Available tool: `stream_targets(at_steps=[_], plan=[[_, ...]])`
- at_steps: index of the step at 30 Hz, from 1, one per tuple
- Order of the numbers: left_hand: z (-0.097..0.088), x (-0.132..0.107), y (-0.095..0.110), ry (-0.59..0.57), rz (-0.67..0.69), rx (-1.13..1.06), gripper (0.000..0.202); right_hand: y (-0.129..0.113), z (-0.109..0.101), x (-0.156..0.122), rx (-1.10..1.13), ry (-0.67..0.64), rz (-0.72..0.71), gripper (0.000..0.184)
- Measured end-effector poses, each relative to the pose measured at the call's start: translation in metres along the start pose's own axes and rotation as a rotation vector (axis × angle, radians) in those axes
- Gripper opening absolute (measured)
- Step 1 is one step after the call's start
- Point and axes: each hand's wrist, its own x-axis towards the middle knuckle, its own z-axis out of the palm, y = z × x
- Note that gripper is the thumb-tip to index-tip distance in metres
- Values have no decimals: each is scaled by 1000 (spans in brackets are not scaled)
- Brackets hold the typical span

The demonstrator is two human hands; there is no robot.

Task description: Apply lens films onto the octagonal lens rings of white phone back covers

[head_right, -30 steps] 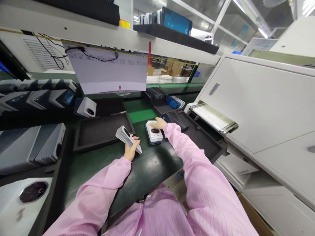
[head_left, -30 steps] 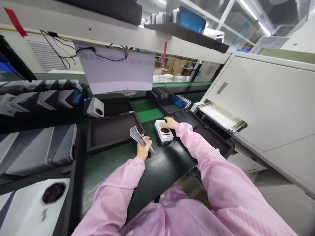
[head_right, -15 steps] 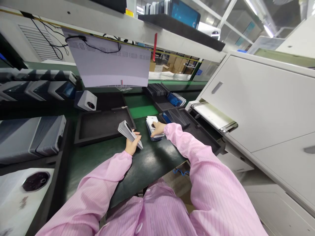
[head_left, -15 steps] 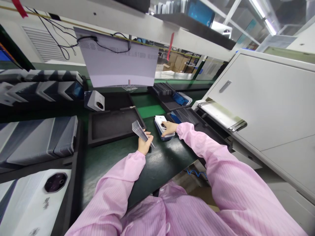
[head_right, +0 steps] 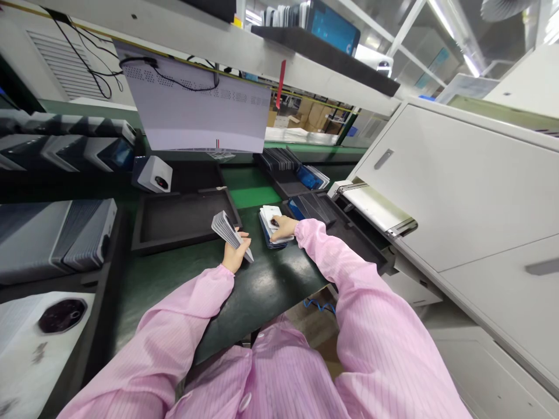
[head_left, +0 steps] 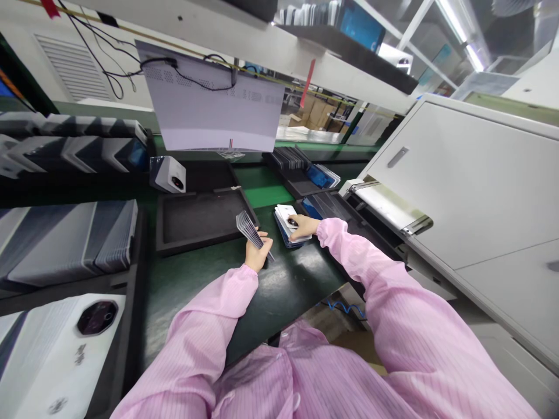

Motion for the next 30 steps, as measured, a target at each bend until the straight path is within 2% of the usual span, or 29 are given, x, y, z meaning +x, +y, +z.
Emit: stream_targets(at_steps=[4, 11, 16, 22, 26, 30], plan=[[0, 0, 0, -7, 11, 4, 10, -2, 3, 0, 11, 5, 4, 95], [0, 0, 1, -11, 11, -20, 15, 2, -2, -4, 110, 12, 14, 91], [0, 0, -1, -47, -8, -102, 28, 7, -5, -7, 238, 49, 58, 86], [-4, 0, -2, -155, -1, -238, 47, 22, -11, -11, 536, 58, 61, 71], [-6, 2, -3, -220, -3, -312, 57, 38, -19, -18, 817, 2, 33, 58], [-9, 3, -5, -231, 7, -308, 61, 55, -27, -29, 1093, -48, -23, 51]])
